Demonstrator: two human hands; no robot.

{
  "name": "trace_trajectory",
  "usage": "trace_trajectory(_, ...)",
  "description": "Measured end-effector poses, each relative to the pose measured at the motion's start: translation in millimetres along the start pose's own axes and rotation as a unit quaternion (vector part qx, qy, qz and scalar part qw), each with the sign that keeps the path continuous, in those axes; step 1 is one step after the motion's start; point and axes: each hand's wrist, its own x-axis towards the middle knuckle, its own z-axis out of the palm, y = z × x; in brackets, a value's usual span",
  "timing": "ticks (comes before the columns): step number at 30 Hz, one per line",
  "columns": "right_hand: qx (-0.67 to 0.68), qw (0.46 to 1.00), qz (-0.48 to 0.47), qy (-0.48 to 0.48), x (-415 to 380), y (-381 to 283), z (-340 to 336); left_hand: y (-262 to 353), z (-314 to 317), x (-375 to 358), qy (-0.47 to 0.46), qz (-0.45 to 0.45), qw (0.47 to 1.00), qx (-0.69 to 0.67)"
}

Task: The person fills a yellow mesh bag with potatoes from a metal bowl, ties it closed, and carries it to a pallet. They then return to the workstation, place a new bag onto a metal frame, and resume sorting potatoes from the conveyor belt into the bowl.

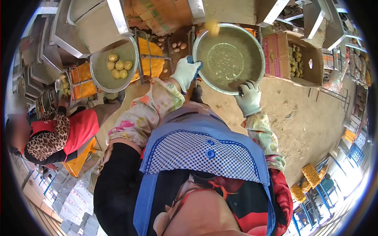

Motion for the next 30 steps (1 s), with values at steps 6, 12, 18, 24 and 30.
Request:
trace_trajectory(6,-0.066,0.996,0.022,-0.053,12.9,12.1,21.2,4.3,-1.8,-21.1,-0.011,-0.078,0.987,-0.140)
trace_trajectory(12,-0.095,0.985,0.049,-0.135,18.5,15.9,24.4,-16.7,-20.9,-38.2,-0.029,-0.106,0.986,-0.123)
trace_trajectory(18,-0.096,0.970,0.069,-0.211,28.9,31.8,32.6,-38.5,-75.5,-65.9,0.011,-0.158,0.973,-0.167)
trace_trajectory(24,-0.091,0.947,0.093,-0.295,35.6,1.5,-6.6,-63.9,-148.7,-111.4,0.162,-0.163,0.927,-0.297)
trace_trajectory(30,-0.083,0.969,0.081,-0.218,44.1,-45.1,-15.4,-84.9,-249.5,-113.8,0.310,-0.049,0.872,-0.374)
